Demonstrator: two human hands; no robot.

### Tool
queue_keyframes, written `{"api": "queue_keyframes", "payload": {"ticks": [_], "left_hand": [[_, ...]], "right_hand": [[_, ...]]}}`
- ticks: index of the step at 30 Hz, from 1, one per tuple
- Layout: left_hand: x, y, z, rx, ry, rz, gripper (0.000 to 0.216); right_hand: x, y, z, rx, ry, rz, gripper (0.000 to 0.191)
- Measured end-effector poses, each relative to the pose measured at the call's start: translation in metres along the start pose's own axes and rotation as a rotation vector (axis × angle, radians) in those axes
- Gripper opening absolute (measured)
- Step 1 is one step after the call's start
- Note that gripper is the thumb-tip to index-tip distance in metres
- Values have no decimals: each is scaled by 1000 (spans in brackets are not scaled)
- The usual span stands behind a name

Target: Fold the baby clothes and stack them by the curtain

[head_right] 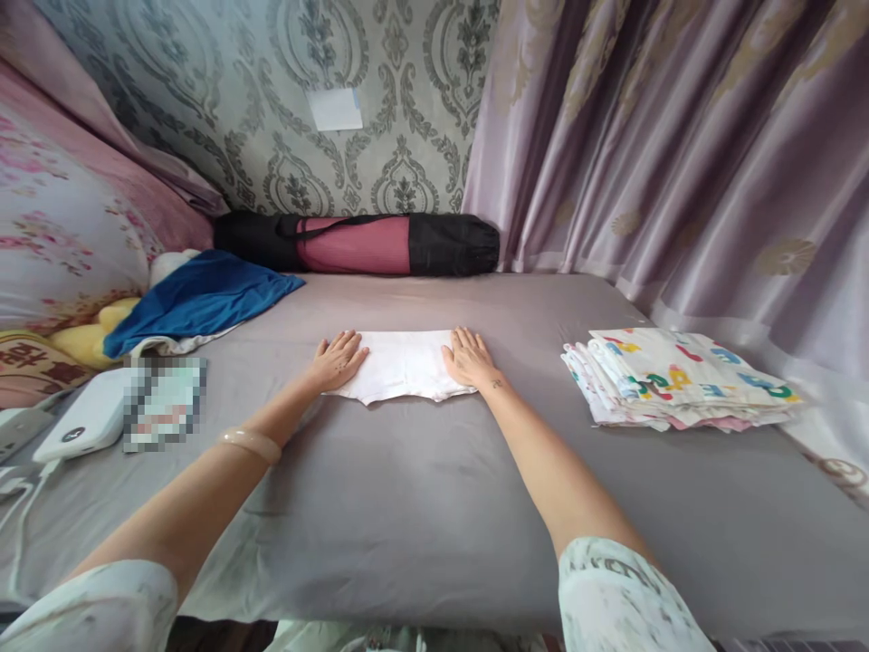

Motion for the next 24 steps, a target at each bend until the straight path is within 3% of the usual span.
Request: {"api": "queue_keyframes", "payload": {"ticks": [6, 13, 17, 21, 24], "left_hand": [[-14, 13, 10, 25, 51, -59, 61], [-3, 22, 21, 34, 23, -33, 63], [-11, 26, 28, 23, 89, -34, 59], [-16, 39, 44, 61, 160, -61, 61], [-7, 45, 52, 93, 118, -50, 65]], "right_hand": [[-12, -4, 4, -21, -8, -3, 69], [-4, -13, 13, -42, 21, -21, 69], [-9, -16, 18, -29, 35, -6, 65], [-25, -39, 31, -82, 118, -2, 63], [-24, -59, 39, -149, 101, -30, 62]]}}
Point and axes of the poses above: each hand's wrist, its own z-axis away from the middle knuckle, its own x-axis out of the palm, y = z × x, the point moved 7 cm from there along -z, towards the middle knuckle, and after that the axes turned 13 degrees about z, right-handed, at the moved point
